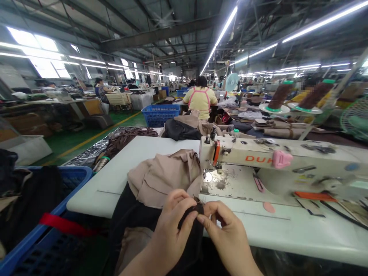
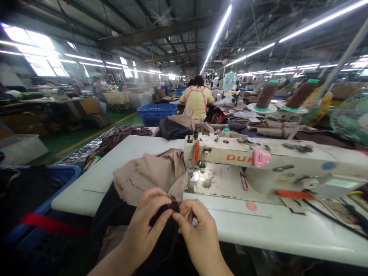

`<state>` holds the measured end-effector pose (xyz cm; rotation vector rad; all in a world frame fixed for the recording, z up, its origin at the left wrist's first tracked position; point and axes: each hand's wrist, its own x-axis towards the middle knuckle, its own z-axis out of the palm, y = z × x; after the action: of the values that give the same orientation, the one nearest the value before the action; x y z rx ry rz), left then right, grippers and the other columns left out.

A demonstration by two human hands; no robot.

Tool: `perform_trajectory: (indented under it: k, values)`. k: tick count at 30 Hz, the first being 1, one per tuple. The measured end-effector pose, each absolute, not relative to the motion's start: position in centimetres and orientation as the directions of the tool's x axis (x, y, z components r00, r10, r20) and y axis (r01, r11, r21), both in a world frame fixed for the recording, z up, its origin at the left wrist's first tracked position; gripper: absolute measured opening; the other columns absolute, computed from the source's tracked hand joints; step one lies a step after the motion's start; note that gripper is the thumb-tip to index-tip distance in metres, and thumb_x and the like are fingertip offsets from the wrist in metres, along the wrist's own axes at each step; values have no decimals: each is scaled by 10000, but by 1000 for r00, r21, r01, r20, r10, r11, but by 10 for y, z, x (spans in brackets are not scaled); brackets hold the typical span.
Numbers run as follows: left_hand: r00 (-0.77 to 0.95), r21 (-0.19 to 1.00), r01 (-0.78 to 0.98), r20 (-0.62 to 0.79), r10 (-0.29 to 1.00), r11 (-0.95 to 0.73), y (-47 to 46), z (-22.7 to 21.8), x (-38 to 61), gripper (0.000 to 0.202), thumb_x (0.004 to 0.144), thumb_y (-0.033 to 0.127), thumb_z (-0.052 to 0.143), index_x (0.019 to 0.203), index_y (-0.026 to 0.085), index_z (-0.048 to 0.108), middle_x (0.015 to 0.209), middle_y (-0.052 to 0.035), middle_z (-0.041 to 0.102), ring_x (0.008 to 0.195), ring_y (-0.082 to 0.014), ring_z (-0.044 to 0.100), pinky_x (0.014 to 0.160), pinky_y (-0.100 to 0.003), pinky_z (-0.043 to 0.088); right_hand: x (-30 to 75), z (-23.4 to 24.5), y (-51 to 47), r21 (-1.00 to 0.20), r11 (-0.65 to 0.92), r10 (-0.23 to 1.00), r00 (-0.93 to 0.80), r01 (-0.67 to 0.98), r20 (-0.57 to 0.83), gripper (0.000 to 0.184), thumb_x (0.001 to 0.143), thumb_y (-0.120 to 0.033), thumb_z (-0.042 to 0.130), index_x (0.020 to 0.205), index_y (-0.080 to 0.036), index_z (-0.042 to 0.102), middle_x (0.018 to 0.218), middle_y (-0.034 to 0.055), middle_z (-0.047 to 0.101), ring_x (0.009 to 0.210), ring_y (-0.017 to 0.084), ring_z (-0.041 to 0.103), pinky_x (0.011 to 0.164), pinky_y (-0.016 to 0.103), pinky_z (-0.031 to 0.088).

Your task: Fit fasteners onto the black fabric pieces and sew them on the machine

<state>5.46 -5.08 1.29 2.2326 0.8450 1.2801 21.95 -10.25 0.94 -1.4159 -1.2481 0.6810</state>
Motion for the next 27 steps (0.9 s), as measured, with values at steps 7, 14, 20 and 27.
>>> perform_trajectory:
  k: [7,14,20,27]
  values:
    - [403,709,271,531,746,-651,-44,14,54,207,950,132,597,1092,273,649,1137,-77,591,1048,-226,628,902,-344,561,222,11,-99,-892,252,887,278,376,368,162,863,-254,700,1024,-237,690,832,-2,628,681,147,560,657,277,495]
    - [394,736,224,530,751,-638,-41,13,56,165,937,134,599,987,262,690,1103,-73,601,1002,-221,638,854,-323,568,231,27,-94,-758,368,841,155,538,518,211,938,-233,633,1113,-288,738,916,42,641,812,187,592,719,313,532]
    - [380,752,239,510,772,-615,-42,11,57,151,923,137,619,991,258,679,1081,-64,608,970,-211,642,843,-318,576,237,40,-82,-741,390,885,0,547,466,189,935,-202,622,1020,-278,772,943,45,639,890,191,623,778,313,532]
    - [363,775,243,485,796,-583,-40,4,57,156,920,172,621,1040,258,671,1100,-83,619,959,-230,653,756,-322,598,239,44,-71,-849,258,949,45,461,312,138,889,-240,645,791,-238,743,827,19,687,808,182,635,763,306,513]
